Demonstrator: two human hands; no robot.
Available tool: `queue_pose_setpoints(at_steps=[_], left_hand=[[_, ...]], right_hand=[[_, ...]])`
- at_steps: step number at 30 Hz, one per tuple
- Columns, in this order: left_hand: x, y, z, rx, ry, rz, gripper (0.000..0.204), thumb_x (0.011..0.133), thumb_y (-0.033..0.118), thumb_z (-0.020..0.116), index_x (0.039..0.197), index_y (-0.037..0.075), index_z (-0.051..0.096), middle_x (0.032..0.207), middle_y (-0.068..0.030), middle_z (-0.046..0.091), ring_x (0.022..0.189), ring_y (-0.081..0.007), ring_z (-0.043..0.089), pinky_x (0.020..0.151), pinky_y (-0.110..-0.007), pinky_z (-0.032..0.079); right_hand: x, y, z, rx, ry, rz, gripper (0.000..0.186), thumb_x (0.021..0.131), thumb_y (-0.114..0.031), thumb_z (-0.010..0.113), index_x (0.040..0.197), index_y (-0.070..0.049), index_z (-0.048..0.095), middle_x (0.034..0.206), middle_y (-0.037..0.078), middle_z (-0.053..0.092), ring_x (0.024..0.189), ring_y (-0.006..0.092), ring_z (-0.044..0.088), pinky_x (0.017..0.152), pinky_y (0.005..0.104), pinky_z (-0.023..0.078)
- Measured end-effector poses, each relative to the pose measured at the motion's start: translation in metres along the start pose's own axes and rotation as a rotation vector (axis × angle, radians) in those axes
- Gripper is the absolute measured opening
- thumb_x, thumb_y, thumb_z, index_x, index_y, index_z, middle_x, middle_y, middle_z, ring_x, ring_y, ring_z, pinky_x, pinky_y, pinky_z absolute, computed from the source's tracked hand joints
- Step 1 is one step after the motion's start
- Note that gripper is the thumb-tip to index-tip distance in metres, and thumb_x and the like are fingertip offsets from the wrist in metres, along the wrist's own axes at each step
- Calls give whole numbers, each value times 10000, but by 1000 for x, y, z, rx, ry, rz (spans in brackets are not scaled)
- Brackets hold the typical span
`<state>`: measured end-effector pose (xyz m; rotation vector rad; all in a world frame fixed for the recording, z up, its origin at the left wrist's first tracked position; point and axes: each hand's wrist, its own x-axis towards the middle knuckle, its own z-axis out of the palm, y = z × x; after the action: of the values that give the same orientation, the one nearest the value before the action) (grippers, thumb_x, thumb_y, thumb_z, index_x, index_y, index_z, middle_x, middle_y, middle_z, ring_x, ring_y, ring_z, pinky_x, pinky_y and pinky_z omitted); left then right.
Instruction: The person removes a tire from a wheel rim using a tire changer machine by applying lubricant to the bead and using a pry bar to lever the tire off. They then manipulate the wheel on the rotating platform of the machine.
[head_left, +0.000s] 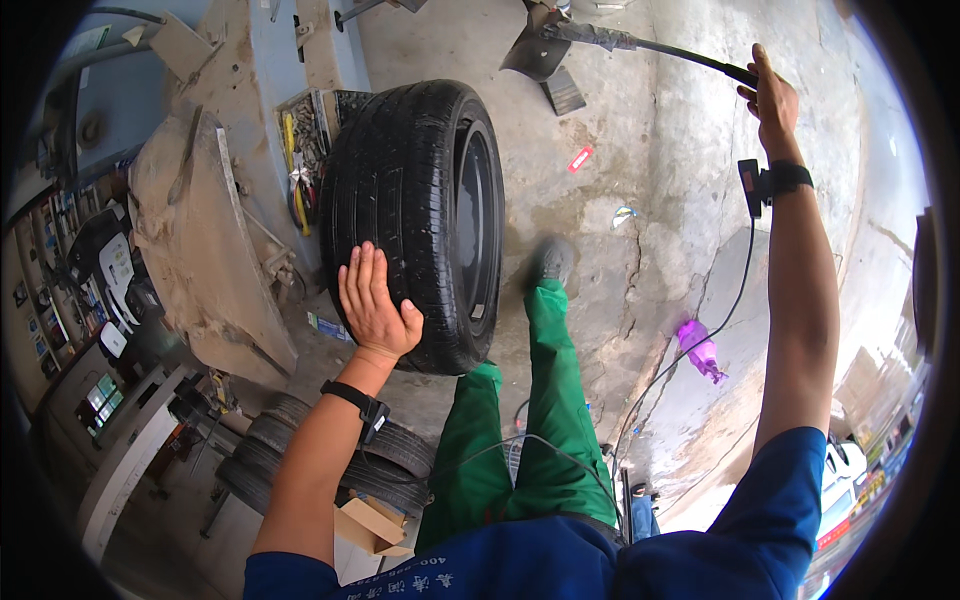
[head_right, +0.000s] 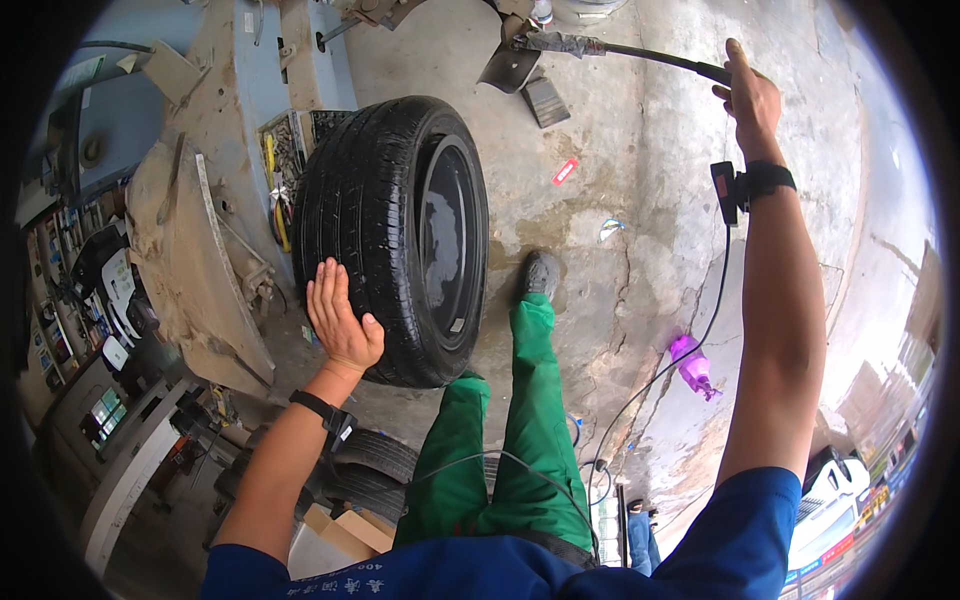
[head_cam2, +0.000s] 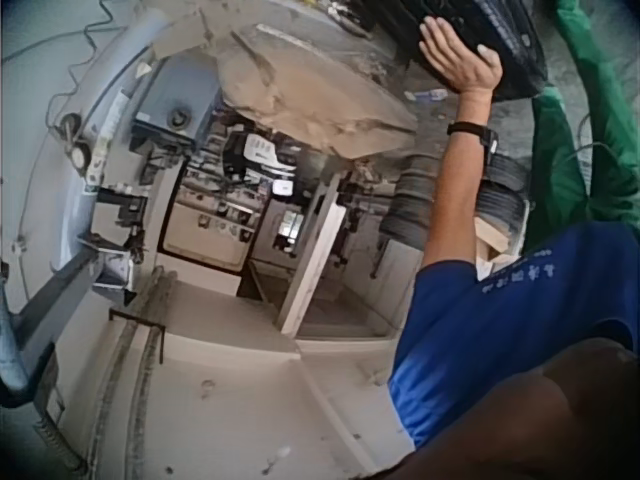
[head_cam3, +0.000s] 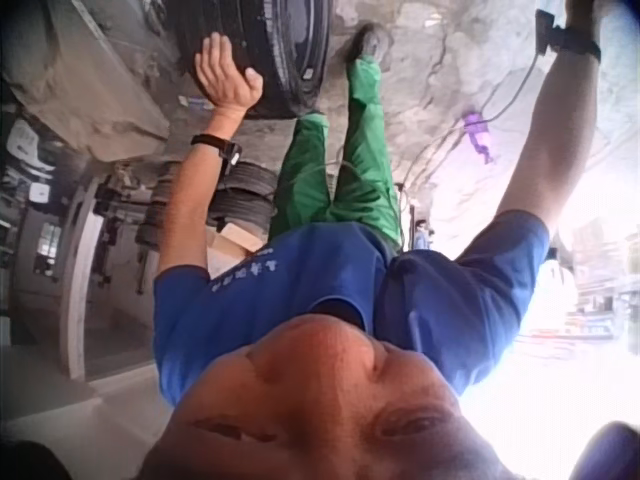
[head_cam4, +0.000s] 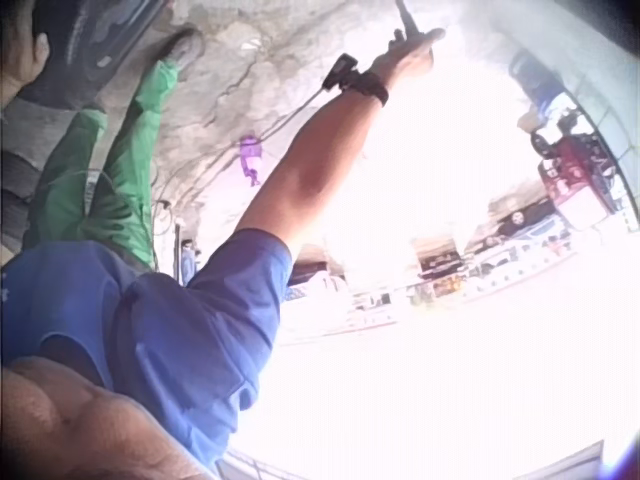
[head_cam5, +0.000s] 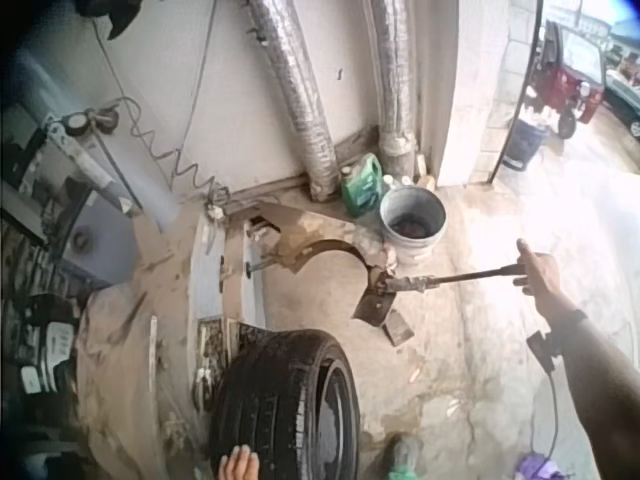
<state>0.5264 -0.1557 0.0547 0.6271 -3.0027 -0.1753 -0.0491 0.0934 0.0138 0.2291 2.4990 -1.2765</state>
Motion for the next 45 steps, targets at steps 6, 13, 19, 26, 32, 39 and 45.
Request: queue_pose_setpoints(at_steps=[6, 13, 19, 26, 32, 39, 45], left_hand=[[-84, 22, 11, 10, 65, -3, 718, 946, 359, 395, 1502, -95, 392, 1562, -280, 406, 1465, -436, 379, 1217, -588, 231], [-203, 36, 35, -16, 175, -33, 709, 965, 388, 391, 1518, -55, 399, 1585, -224, 400, 1476, -403, 361, 1222, -578, 193], [-276, 70, 52, -148, 236, -91, 663, 974, 412, 458, 1548, 81, 416, 1625, -92, 363, 1507, -319, 323, 1236, -538, 173], [-257, -5, -51, -713, 109, -596, 562, 966, 356, 595, 1420, 36, 507, 1372, -174, 532, 1236, -358, 525, 1066, -495, 402], [-155, -84, -11, -1282, -365, -1338, 951, 980, 742, 429, 1531, -32, 387, 1598, -238, 380, 1469, -327, 396, 1176, -420, 345], [-187, -28, -21, -1299, -593, -1307, 991, 972, 791, 349, 1580, 9, 338, 1632, -227, 335, 1531, -348, 281, 1234, -449, 238], [-179, -45, 36, -1594, -646, -1506, 1105, 918, 834, 397, 1646, 45, 137, 1726, -199, 37, 1598, -347, 6, 1273, -503, 52]], right_hand=[[-126, 38, 16, 190, 83, -48, 647, 962, -489, 660, 1215, 104, 603, 1048, 164, 719, 848, 203, 707, 674, 305, 549], [-385, 98, 194, 338, -821, 517, 469, 1022, -371, 624, 1198, 64, 618, 1073, 165, 718, 908, 252, 705, 739, 350, 562], [-385, 192, 234, 181, -968, -72, 217, 1027, -113, 525, 1119, 22, 668, 947, 70, 700, 791, 135, 629, 710, 326, 567], [-478, 167, 206, 335, -1086, 146, 262, 987, -90, 596, 1205, 48, 644, 1080, 60, 718, 938, 135, 654, 836, 294, 547], [-493, 204, 167, 273, -1357, 575, 349, 1055, -167, 520, 1340, 24, 586, 1220, 78, 698, 1101, 209, 677, 995, 350, 533], [-439, 195, 176, 621, -1146, 940, 337, 1024, -192, 491, 1240, 7, 656, 1168, 118, 724, 1043, 251, 697, 973, 420, 561], [-456, 256, 171, 307, -1153, 552, 319, 1065, -189, 470, 1259, 10, 627, 1142, 102, 719, 995, 237, 701, 895, 362, 584]])
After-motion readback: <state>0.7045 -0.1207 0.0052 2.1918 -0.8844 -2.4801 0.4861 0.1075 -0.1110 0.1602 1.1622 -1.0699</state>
